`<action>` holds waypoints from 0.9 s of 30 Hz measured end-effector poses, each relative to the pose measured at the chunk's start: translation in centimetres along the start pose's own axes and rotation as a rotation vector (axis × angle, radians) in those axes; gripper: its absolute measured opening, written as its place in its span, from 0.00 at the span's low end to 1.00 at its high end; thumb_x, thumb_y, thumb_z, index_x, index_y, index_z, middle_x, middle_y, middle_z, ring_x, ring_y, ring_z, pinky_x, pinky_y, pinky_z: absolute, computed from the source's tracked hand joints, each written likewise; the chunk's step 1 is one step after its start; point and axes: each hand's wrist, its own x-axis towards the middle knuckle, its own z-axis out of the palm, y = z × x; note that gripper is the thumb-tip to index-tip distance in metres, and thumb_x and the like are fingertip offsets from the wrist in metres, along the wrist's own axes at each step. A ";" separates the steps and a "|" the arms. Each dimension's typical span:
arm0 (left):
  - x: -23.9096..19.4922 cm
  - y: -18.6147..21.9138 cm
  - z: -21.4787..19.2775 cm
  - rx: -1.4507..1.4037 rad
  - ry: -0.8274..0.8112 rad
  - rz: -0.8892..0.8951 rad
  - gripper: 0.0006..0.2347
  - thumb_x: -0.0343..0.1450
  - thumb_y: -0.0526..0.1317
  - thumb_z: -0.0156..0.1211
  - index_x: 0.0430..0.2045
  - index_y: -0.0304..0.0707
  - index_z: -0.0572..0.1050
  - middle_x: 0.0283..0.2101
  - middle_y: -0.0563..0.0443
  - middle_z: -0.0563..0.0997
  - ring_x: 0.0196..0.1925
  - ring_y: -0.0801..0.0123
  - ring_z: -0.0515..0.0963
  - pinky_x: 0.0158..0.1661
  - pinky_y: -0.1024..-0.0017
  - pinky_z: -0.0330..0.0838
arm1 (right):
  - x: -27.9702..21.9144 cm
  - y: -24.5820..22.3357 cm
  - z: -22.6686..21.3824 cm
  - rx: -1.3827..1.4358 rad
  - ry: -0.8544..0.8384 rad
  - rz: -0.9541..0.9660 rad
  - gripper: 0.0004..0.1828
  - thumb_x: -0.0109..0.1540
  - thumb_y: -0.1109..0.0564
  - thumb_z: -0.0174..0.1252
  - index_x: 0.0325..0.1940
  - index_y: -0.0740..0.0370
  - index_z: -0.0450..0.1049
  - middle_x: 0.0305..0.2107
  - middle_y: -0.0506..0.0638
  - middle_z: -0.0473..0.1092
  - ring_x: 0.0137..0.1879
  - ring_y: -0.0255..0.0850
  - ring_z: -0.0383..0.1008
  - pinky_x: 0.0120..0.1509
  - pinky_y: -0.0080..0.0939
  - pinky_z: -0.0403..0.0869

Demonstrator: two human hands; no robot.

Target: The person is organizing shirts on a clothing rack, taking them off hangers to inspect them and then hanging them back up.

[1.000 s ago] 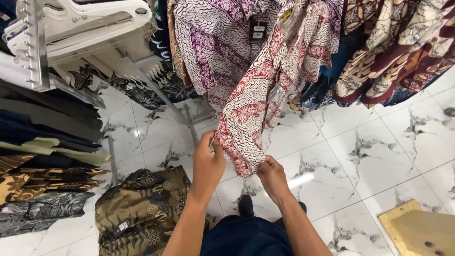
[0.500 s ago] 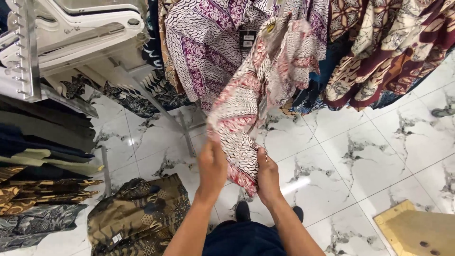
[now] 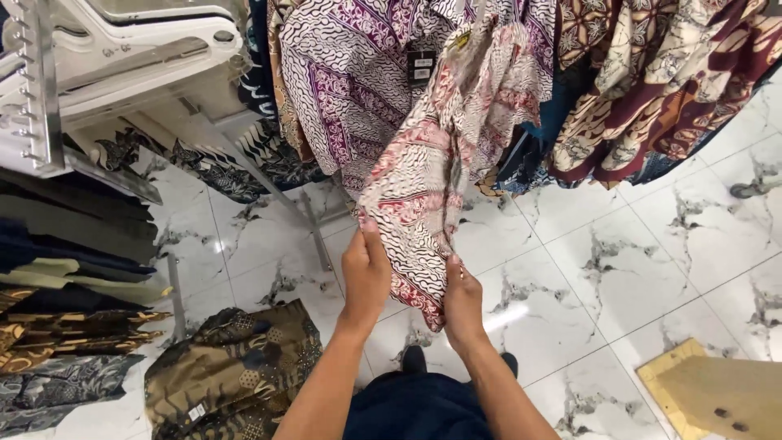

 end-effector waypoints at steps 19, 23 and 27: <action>0.3 4.4 -1.2 0.000 -0.013 0.250 0.20 0.73 0.54 0.56 0.47 0.34 0.70 0.30 0.37 0.70 0.30 0.57 0.73 0.33 0.64 0.70 | -4.9 -7.3 2.6 -0.122 -0.066 0.092 0.26 0.71 0.42 0.50 0.33 0.65 0.79 0.25 0.54 0.72 0.37 0.43 0.75 0.41 0.43 0.72; -0.3 1.2 -1.3 0.094 0.011 0.260 0.12 0.78 0.45 0.53 0.33 0.33 0.74 0.16 0.46 0.69 0.19 0.66 0.72 0.26 0.71 0.65 | -7.7 -12.2 3.8 -0.119 -0.054 0.055 0.28 0.71 0.41 0.50 0.26 0.63 0.74 0.18 0.50 0.65 0.27 0.39 0.68 0.33 0.39 0.67; -0.4 1.1 -0.8 0.088 0.002 0.220 0.12 0.80 0.42 0.45 0.34 0.33 0.73 0.15 0.37 0.72 0.16 0.63 0.70 0.25 0.66 0.65 | -3.6 -5.0 2.7 -0.143 -0.062 0.041 0.29 0.72 0.41 0.49 0.26 0.62 0.75 0.19 0.50 0.66 0.28 0.40 0.67 0.34 0.41 0.67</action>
